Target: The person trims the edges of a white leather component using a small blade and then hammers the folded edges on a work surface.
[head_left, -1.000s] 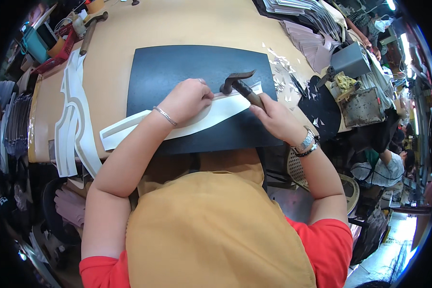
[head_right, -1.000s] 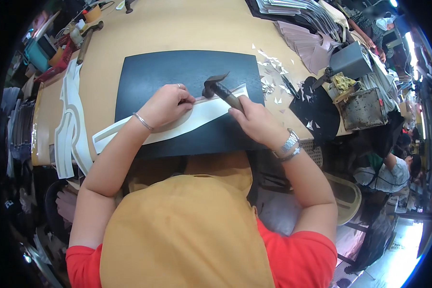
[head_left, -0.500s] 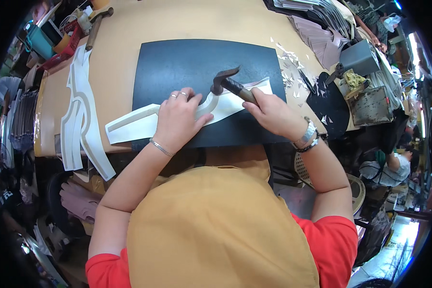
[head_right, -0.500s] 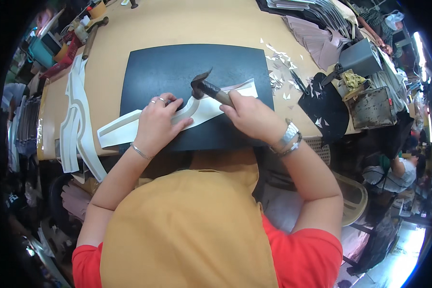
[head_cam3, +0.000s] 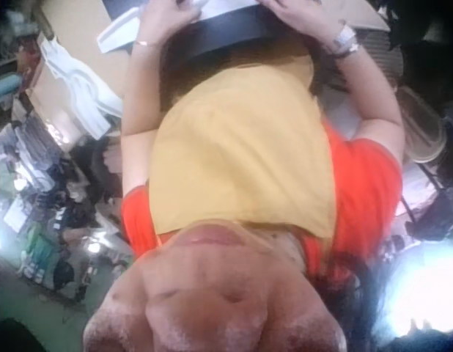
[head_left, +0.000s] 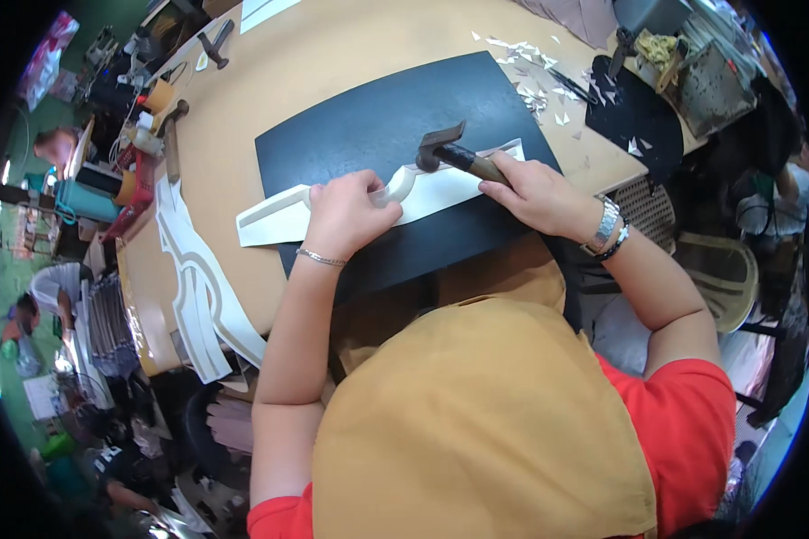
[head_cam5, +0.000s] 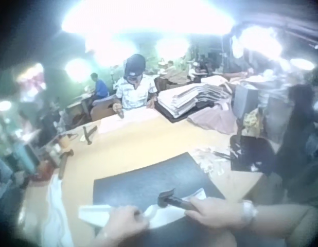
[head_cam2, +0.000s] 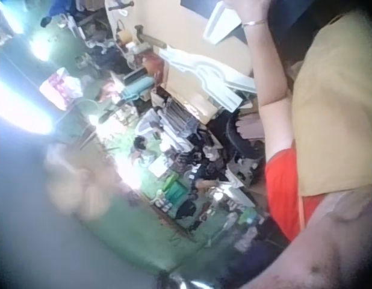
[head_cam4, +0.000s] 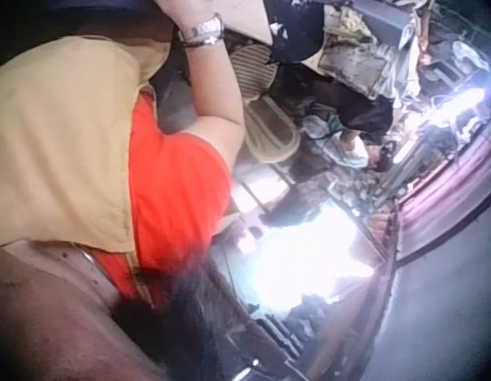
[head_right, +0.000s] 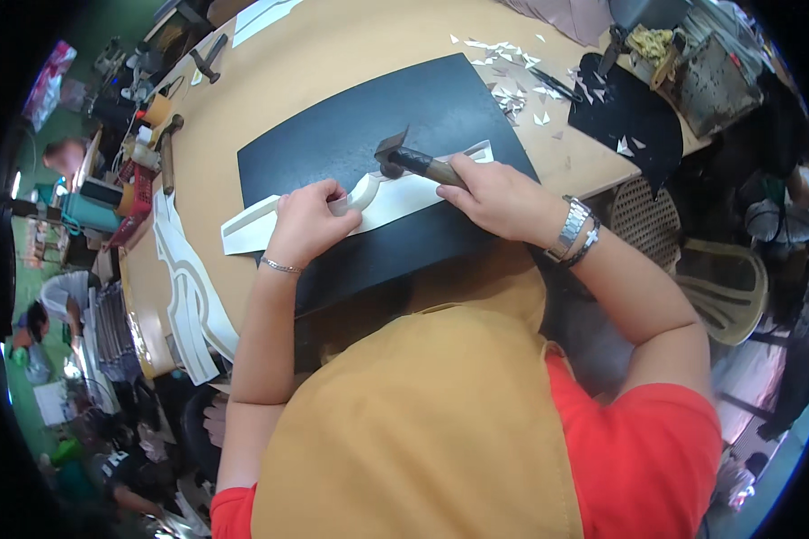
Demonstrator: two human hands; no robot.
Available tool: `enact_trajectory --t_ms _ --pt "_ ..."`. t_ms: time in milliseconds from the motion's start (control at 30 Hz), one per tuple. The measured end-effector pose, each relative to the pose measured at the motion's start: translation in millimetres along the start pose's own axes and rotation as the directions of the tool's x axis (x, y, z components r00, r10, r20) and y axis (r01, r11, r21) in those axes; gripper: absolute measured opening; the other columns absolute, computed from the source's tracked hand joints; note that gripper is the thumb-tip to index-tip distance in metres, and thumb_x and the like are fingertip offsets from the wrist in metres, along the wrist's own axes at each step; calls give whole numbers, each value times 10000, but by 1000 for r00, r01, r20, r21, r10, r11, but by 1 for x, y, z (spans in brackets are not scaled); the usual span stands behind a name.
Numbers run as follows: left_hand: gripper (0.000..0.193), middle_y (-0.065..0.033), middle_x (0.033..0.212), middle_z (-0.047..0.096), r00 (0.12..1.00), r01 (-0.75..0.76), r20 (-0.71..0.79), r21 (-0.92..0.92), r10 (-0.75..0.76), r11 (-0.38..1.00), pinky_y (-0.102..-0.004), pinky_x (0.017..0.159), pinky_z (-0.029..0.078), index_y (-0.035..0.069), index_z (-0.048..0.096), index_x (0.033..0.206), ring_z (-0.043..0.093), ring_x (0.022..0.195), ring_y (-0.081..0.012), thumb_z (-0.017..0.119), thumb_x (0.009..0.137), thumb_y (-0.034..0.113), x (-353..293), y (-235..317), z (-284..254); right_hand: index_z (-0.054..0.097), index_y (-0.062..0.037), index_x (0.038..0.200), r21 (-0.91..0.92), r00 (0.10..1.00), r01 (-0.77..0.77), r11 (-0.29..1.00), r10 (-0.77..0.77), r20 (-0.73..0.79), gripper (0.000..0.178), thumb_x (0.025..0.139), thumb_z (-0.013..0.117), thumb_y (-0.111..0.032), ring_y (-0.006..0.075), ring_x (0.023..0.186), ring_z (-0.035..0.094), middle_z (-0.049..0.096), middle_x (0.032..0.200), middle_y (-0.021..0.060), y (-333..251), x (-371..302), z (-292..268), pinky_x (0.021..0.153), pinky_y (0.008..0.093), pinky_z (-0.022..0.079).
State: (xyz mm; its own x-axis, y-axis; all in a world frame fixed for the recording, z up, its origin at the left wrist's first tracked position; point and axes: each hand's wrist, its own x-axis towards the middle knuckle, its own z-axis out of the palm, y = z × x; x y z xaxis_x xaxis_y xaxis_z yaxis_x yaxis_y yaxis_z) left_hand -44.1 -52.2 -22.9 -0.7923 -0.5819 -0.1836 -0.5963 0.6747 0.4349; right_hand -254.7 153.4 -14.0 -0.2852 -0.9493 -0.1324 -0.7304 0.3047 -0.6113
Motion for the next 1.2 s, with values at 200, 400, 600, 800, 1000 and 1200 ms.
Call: enact_trajectory --t_ms 200,400,600,800,1000,1200 --pt "475 -164 919 784 997 62 -44 -176 -70 983 -445 950 481 62 810 1055 741 916 -351 710 810 457 5 7 12 511 0 1152 -20 997 7 1000 -5 72 375 1071 548 -365 477 927 671 683 920 285 -5 -4 6 828 547 526" --pt "367 -171 981 793 984 40 -142 -387 -103 921 -416 894 548 42 807 1062 754 915 -319 725 866 342 0 3 35 511 1 1088 -12 1000 1 1000 0 23 361 1072 547 -358 471 889 673 681 893 271 -4 -8 12 792 541 535" --pt "288 -126 980 776 950 -166 -300 -266 82 949 -352 834 556 13 791 1113 725 889 -255 778 900 207 -4 2 42 515 4 1069 -35 1000 -4 999 4 -1 358 1069 554 -352 478 880 673 683 900 270 -8 -10 15 790 546 536" --pt "169 -120 916 702 802 -389 -445 117 398 914 -425 780 537 35 780 1043 646 835 -317 739 901 117 -4 4 52 514 3 1068 -42 1000 12 999 -13 -19 350 1062 570 -342 474 879 674 683 900 267 -5 -10 18 777 543 537" --pt "160 -113 917 682 809 -373 -410 198 422 907 -437 779 548 61 776 1034 653 857 -317 742 883 99 -4 6 50 509 -4 1056 -105 991 108 989 -115 -67 332 1054 585 -327 464 839 673 681 878 254 -21 3 3 734 533 542" --pt "163 -116 932 687 823 -312 -395 287 408 906 -428 781 562 77 784 1038 665 864 -316 729 891 124 -7 13 50 501 -30 1038 -203 991 123 971 -133 -33 320 1051 590 -336 452 802 675 678 845 225 -22 16 7 716 529 544"
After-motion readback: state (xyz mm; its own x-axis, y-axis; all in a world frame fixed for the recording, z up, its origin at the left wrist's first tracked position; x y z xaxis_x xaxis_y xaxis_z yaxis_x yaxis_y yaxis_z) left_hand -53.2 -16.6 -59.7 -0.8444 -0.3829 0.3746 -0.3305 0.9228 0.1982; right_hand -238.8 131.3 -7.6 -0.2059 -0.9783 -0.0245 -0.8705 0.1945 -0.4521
